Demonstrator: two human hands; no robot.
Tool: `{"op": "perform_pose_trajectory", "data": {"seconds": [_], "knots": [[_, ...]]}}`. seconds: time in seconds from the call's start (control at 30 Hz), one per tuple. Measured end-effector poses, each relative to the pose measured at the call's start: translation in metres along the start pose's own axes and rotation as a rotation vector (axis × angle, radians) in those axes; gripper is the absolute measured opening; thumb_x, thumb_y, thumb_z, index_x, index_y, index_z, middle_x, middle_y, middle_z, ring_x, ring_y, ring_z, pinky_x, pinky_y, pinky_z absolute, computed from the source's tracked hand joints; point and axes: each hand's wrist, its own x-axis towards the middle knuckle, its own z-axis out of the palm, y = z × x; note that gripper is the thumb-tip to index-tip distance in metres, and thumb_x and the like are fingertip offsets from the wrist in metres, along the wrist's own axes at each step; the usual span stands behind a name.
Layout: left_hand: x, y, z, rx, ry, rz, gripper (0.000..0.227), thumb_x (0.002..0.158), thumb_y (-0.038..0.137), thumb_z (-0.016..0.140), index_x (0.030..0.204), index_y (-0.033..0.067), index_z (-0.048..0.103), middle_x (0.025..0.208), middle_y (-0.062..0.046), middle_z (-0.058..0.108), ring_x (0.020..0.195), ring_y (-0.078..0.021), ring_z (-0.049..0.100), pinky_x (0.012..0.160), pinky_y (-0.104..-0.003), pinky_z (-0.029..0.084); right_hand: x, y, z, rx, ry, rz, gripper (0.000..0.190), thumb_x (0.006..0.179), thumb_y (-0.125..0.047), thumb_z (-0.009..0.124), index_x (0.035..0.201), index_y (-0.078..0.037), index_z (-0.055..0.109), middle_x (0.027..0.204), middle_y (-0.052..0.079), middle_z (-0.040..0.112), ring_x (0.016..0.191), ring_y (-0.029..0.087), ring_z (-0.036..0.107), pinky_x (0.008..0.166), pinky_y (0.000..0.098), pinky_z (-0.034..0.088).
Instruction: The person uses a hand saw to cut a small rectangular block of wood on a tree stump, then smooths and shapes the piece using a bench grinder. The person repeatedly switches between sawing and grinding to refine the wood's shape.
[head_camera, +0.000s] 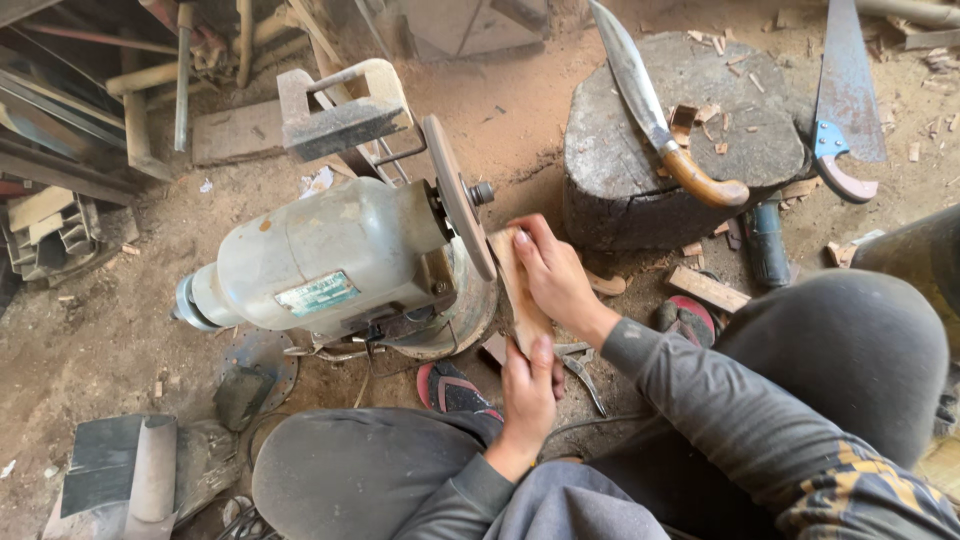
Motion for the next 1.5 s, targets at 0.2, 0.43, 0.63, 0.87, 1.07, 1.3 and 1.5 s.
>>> {"op": "perform_pose_trajectory", "data": {"seconds": [0.2, 0.43, 0.63, 0.87, 1.07, 1.3, 1.5], "knots": [[0.014, 0.01, 0.011, 0.254, 0.044, 0.07, 0.035, 0.103, 0.032, 0.059, 0.114, 0.0003, 0.05, 0.083, -0.011, 0.073, 0.063, -0.0198, 0.073, 0.051, -0.033, 0.056, -0.007, 0.037, -0.05, 0.217, 0.044, 0.204, 0.029, 0.111, -0.022, 0.049, 0.132, -0.011, 0.064, 0.089, 0.02, 0.059, 0.069, 0.02, 0.054, 0.064, 0.0417, 0.046], [0.068, 0.043, 0.058, 0.651, 0.092, 0.794, 0.046, 0.104, 0.02, 0.06, 0.14, -0.0049, 0.046, 0.128, -0.029, 0.062, 0.109, -0.0376, 0.067, 0.085, -0.044, 0.06, 0.031, 0.103, -0.165, -1.26, 0.426, -0.322, 0.037, 0.085, -0.018, 0.063, 0.117, 0.0, 0.06, 0.102, 0.019, 0.066, 0.096, 0.036, 0.064, 0.082, 0.0449, 0.053], [0.165, 0.082, 0.108, 0.942, -0.044, 0.605, 0.039, 0.097, 0.026, 0.071, 0.127, 0.0065, 0.054, 0.115, -0.015, 0.07, 0.105, -0.0311, 0.067, 0.086, -0.043, 0.057, 0.057, 0.12, -0.204, -0.836, 0.203, 0.048, 0.041, 0.088, -0.022, 0.065, 0.121, 0.003, 0.061, 0.092, 0.022, 0.066, 0.081, 0.038, 0.067, 0.071, 0.0473, 0.053], [0.237, 0.052, 0.144, 0.929, -0.121, 0.849, 0.036, 0.104, 0.04, 0.06, 0.116, 0.0066, 0.051, 0.11, -0.015, 0.055, 0.104, -0.031, 0.057, 0.089, -0.047, 0.053, -0.033, 0.084, -0.197, 0.101, 0.283, 0.205, 0.037, 0.098, -0.041, 0.062, 0.111, -0.006, 0.063, 0.071, -0.001, 0.06, 0.056, 0.006, 0.058, 0.05, 0.0254, 0.049], [0.276, 0.008, 0.163, 0.538, 0.082, 0.747, 0.05, 0.105, 0.057, 0.042, 0.108, 0.007, 0.048, 0.103, -0.009, 0.044, 0.093, -0.0233, 0.053, 0.081, -0.04, 0.053, -0.046, 0.109, -0.169, 0.156, 0.253, 0.463, 0.034, 0.093, -0.033, 0.072, 0.093, 0.0, 0.062, 0.065, 0.004, 0.057, 0.053, 0.014, 0.053, 0.048, 0.0326, 0.043], [0.296, -0.001, 0.182, 0.337, 0.17, 0.922, 0.049, 0.108, 0.052, 0.045, 0.098, 0.0045, 0.046, 0.101, -0.01, 0.044, 0.092, -0.0228, 0.05, 0.086, -0.042, 0.047, -0.037, 0.106, -0.162, -0.108, 0.264, 0.392, 0.026, 0.089, -0.026, 0.072, 0.086, -0.001, 0.063, 0.072, 0.011, 0.07, 0.063, 0.018, 0.067, 0.059, 0.0331, 0.053], [0.302, -0.002, 0.176, 0.29, 0.117, 0.902, 0.049, 0.107, 0.053, 0.045, 0.1, 0.0045, 0.045, 0.1, -0.008, 0.041, 0.09, -0.0218, 0.047, 0.084, -0.039, 0.044, -0.025, 0.073, -0.194, 0.208, 0.382, 0.205, 0.024, 0.099, -0.022, 0.07, 0.092, -0.003, 0.058, 0.067, 0.005, 0.056, 0.056, 0.014, 0.052, 0.05, 0.0331, 0.041]]}}
